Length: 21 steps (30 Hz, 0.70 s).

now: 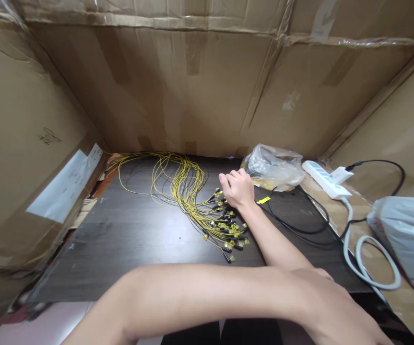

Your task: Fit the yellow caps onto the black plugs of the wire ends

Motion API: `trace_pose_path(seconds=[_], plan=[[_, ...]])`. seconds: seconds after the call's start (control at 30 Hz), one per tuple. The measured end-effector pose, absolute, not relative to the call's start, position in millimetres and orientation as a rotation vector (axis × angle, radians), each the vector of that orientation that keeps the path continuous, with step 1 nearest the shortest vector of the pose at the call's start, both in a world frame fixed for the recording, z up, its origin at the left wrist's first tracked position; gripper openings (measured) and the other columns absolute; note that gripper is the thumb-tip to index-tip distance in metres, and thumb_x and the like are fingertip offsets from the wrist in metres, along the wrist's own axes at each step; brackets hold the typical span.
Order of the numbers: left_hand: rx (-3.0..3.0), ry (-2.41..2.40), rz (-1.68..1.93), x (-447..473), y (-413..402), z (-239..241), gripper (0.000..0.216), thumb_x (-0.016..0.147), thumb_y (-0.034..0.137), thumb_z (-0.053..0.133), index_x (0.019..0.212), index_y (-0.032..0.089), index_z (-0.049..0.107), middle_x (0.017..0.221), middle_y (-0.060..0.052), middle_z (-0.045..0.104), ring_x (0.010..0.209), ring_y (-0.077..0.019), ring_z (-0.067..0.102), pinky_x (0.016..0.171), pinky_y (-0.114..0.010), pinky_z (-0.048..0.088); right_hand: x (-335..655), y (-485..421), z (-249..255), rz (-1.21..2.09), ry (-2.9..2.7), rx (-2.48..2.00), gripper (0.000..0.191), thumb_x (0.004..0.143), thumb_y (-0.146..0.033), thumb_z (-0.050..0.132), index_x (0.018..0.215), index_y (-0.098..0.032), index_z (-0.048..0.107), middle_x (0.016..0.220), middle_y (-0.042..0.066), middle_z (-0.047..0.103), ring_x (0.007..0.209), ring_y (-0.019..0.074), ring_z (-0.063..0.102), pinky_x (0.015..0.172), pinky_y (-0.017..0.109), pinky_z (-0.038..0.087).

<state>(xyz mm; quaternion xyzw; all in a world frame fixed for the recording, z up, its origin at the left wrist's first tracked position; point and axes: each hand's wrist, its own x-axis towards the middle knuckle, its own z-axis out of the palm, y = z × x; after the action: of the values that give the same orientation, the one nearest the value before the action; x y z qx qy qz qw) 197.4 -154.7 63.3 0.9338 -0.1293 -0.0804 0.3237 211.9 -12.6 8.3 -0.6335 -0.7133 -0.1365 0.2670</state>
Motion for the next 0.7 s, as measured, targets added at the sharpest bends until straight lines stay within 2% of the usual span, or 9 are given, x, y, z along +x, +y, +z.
trace_pose_path(seconds=[0.13,0.2,0.27,0.33,0.37,0.43,0.5,0.6,0.7], plan=[[2.642,0.036,-0.216,182,-133,69,0.057,0.097,0.049,0.035,0.122,0.015,0.073,0.123,-0.012,0.073,0.119,-0.0339,0.065,0.102,-0.051,0.047,216,-15,8,-0.32,-1.971,-1.669,0.05,0.105,-0.041,0.042,0.07,-0.019,0.069,0.078,0.007,0.066,0.082,0.0223,0.046,0.076,0.036,0.033],[2.729,0.263,-0.216,172,-117,70,0.058,0.101,0.044,0.029,0.119,0.012,0.074,0.12,-0.016,0.073,0.12,-0.0351,0.064,0.106,-0.055,0.043,216,-16,9,-0.275,-1.988,-1.625,0.05,0.106,-0.039,0.04,0.069,-0.019,0.068,0.078,0.006,0.065,0.08,0.0216,0.046,0.076,0.036,0.033],[2.773,0.333,-0.194,161,-107,74,0.055,0.102,0.039,0.03,0.115,0.011,0.075,0.12,-0.016,0.073,0.121,-0.0351,0.063,0.109,-0.055,0.04,215,-18,10,-0.246,-1.974,-1.587,0.051,0.106,-0.038,0.037,0.069,-0.019,0.066,0.078,0.006,0.065,0.079,0.0212,0.046,0.076,0.035,0.034],[2.704,0.219,-0.121,150,-108,83,0.044,0.101,0.034,0.039,0.124,0.017,0.072,0.13,-0.01,0.069,0.127,-0.0318,0.06,0.113,-0.052,0.038,215,-19,11,-0.251,-1.975,-1.546,0.05,0.107,-0.037,0.036,0.069,-0.019,0.065,0.078,0.007,0.065,0.079,0.0215,0.046,0.076,0.036,0.035],[2.619,0.115,-0.078,143,-112,88,0.041,0.1,0.033,0.042,0.124,0.02,0.072,0.134,-0.005,0.068,0.129,-0.0283,0.059,0.115,-0.046,0.038,217,-18,11,-0.262,-1.987,-1.524,0.049,0.106,-0.037,0.037,0.07,-0.02,0.064,0.078,0.007,0.064,0.08,0.022,0.047,0.076,0.036,0.035],[2.374,-0.099,-0.043,127,-121,99,0.039,0.102,0.036,0.041,0.112,0.025,0.077,0.125,0.003,0.072,0.122,-0.0197,0.064,0.104,-0.029,0.047,223,-16,10,-0.277,-2.008,-1.489,0.047,0.105,-0.037,0.039,0.07,-0.02,0.064,0.078,0.007,0.064,0.081,0.023,0.047,0.076,0.037,0.035],[2.25,-0.168,-0.074,106,-120,103,0.041,0.102,0.042,0.04,0.109,0.027,0.078,0.113,0.004,0.076,0.109,-0.0177,0.07,0.092,-0.025,0.053,234,-13,7,-0.253,-1.985,-1.488,0.047,0.105,-0.035,0.038,0.066,-0.021,0.061,0.074,0.007,0.063,0.078,0.0228,0.047,0.076,0.037,0.036],[2.394,0.34,0.289,72,-91,89,0.028,0.093,0.031,0.056,0.109,0.022,0.078,0.105,-0.002,0.078,0.094,-0.0191,0.071,0.087,-0.025,0.052,249,-7,1,-0.218,-1.81,-1.537,0.044,0.104,-0.033,0.039,0.066,-0.022,0.058,0.071,0.007,0.063,0.074,0.0231,0.049,0.076,0.037,0.037],[2.463,1.057,0.571,43,-43,63,0.026,0.09,0.03,0.058,0.104,0.021,0.078,0.098,-0.005,0.077,0.088,-0.021,0.069,0.083,-0.029,0.051,248,-5,-1,-0.178,-1.701,-1.54,0.031,0.101,-0.03,0.044,0.076,-0.021,0.062,0.078,0.007,0.068,0.079,0.024,0.053,0.076,0.036,0.038]])
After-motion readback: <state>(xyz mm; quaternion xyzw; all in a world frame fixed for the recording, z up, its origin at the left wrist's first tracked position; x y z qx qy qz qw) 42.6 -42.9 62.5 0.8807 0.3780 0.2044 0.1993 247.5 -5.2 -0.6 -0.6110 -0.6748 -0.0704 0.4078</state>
